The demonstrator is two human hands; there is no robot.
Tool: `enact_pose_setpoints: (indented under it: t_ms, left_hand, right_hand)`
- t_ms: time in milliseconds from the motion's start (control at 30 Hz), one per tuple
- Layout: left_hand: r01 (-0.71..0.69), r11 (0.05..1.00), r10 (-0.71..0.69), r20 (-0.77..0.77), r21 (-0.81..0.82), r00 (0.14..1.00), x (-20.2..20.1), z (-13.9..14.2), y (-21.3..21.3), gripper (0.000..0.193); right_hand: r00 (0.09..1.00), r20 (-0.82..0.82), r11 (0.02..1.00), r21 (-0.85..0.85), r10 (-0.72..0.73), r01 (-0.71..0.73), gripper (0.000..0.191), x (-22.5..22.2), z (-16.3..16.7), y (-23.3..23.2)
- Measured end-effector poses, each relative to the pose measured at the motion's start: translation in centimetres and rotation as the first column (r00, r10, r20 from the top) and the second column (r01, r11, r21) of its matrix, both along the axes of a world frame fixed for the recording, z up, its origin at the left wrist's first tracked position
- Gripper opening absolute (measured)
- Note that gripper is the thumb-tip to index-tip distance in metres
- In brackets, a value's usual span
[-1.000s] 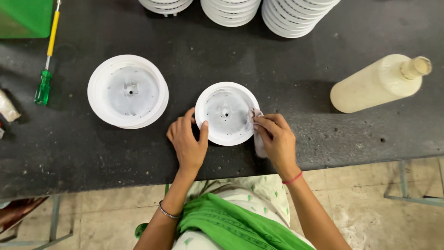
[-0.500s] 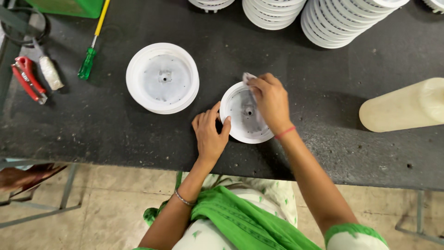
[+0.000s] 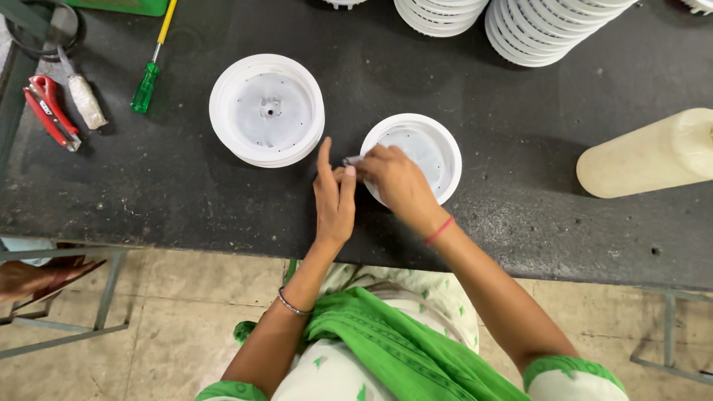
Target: The person wipes the inner surface of white plastic lids one at a time using a cloth, then stacks each cleaned lid onto piles on the workbench. They occasionally reposition the lids and continue wiping more lids from the stacks.
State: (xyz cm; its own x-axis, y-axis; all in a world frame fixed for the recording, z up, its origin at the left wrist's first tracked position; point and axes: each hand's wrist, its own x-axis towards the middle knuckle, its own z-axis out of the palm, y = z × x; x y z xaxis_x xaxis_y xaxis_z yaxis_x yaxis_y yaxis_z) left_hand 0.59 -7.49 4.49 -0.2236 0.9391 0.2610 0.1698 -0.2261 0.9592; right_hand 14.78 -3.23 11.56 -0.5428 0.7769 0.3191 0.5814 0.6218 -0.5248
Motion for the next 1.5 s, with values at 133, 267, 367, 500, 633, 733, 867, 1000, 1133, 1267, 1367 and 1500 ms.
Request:
enact_pose_setpoints:
  t_ms: [133,267,367,500,633,733,867,1000,1133,1267,1367,1500]
  left_hand:
    - [0.016,1.000,-0.017,0.074,0.023,0.997,0.0,0.7,0.1,0.059]
    - [0.022,1.000,-0.022,0.081,0.007,0.997,0.0,0.6,0.1,0.057]
    - [0.012,1.000,-0.013,0.043,0.020,0.999,0.1,0.3,0.1,0.055]
    - [-0.017,1.000,0.017,-0.026,0.006,1.000,0.3,0.1,0.1,0.053]
    - [0.005,1.000,-0.005,-0.048,0.009,0.999,0.5,0.3,0.2,0.051]
    - [0.007,1.000,-0.008,-0.071,-0.002,0.997,0.6,0.4,0.2,0.053]
    - [-0.024,1.000,0.026,-0.254,0.010,0.967,0.8,0.1,0.3,0.063]
    - [-0.036,0.999,0.041,-0.386,0.019,0.922,0.9,-0.3,0.5,0.051]
    - [-0.048,0.999,0.038,-0.409,-0.015,0.912,1.1,-0.5,0.7,0.043]
    - [-0.036,0.999,0.034,-0.425,0.004,0.905,1.1,-0.6,0.7,0.044]
    - [-0.049,0.999,0.054,-0.434,0.023,0.899,1.0,-0.3,0.9,0.043]
    - [-0.041,0.999,0.046,-0.399,0.020,0.916,1.0,-0.2,1.3,0.042]
  right_hand:
    - [0.994,0.104,0.996,-0.086,-0.018,0.028,0.025,1.5,1.0,-4.1]
    - [0.987,0.155,0.997,-0.058,-0.038,0.047,0.033,4.5,1.6,-6.7]
    - [0.974,0.202,0.991,-0.056,-0.105,0.118,0.036,6.9,2.3,-7.3]
    - [0.979,0.168,0.992,-0.030,-0.118,0.125,0.036,7.2,2.5,-7.2]
    - [0.994,0.079,0.997,-0.014,-0.076,0.077,0.031,4.6,1.3,-6.4]
    - [0.988,0.116,0.990,-0.086,-0.100,0.111,0.028,3.9,0.8,-5.9]
    - [0.983,0.039,0.982,-0.061,-0.178,0.180,0.030,5.2,0.6,-6.6]
    - [0.946,-0.031,0.945,0.046,-0.322,0.324,0.020,8.6,0.3,-6.7]
    - [0.897,-0.027,0.897,0.041,-0.440,0.441,0.018,11.0,-0.5,-3.5]
    - [0.869,-0.032,0.864,0.099,-0.493,0.494,0.014,10.8,-1.8,2.1]
    - [0.888,-0.078,0.877,0.143,-0.453,0.459,0.016,9.4,-3.1,6.2]
    - [0.933,0.060,0.888,0.333,-0.355,0.317,0.026,6.1,-4.5,10.0]
